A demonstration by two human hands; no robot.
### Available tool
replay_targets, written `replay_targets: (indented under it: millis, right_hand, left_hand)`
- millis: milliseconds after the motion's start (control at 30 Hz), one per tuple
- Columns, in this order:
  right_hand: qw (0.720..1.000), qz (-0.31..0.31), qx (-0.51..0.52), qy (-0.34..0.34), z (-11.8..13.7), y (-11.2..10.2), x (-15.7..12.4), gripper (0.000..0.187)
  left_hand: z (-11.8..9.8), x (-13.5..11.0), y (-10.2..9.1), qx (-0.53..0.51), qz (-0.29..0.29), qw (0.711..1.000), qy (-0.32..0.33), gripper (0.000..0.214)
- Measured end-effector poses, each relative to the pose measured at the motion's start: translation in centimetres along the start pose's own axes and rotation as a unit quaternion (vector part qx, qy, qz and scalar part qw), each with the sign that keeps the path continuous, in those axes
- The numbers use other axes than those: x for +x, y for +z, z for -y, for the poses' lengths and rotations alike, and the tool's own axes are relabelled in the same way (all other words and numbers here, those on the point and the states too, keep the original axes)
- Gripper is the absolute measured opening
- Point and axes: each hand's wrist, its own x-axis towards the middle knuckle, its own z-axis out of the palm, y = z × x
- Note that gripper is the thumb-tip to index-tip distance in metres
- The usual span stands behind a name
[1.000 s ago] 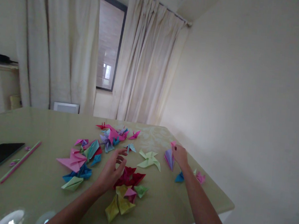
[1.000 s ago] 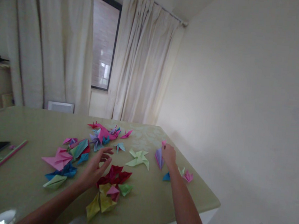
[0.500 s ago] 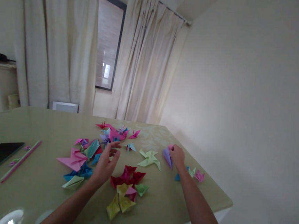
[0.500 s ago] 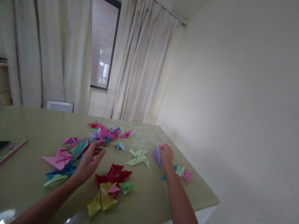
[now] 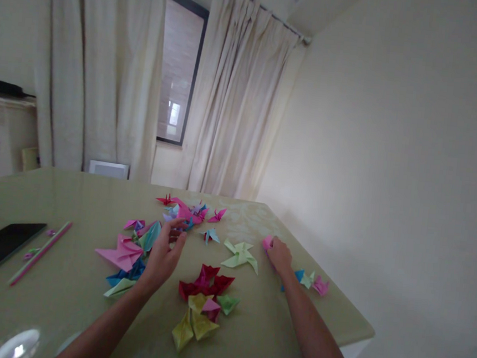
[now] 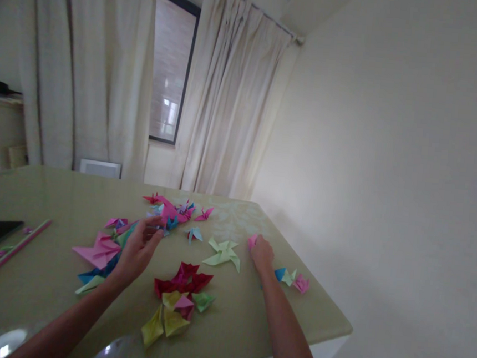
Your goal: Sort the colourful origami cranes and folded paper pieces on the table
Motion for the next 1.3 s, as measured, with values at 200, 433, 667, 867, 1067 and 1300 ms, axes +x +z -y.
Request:
replay_targets:
  millis: [200,433,667,867,1067,1300]
  right_hand:
    - [0.991,-0.076,0.066,-0.091,2.9,-0.6,0.0,0.016]
    - [0.923,0.022,0.184,-0.338,14.3,2.4,0.2,0.046]
    - [0.915,0.031,0.240,-0.324,16.7,2.8,-0.7,0.020]
    - [0.864,0.038,0.433,-0.253,13.5,0.5,-2.0,0.022]
    - [0.761,0.223,0.571,-0.212,9.9,0.9,-5.8,0.045]
    - [0.750,0.099,0.635,-0.158,7.9,0.0,-7.2,0.050]
  left_hand:
    - [0.4,2.9,-3.8,0.104,-0.070,0.992,-0.008,0.038]
    - [1.6,2.1,-4.3,0.361,0.070,0.917,0.151,0.019]
    - [1.5,0.9,-2.9,0.363,0.103,0.907,0.185,0.023]
    - [1.2,-0.2,-1.4,0.260,0.139,0.940,0.170,0.022]
    - [1.9,-0.2,-1.2,0.208,0.170,0.958,0.098,0.022]
    - [1.9,1.3,-2.5,0.236,0.083,0.966,0.060,0.032]
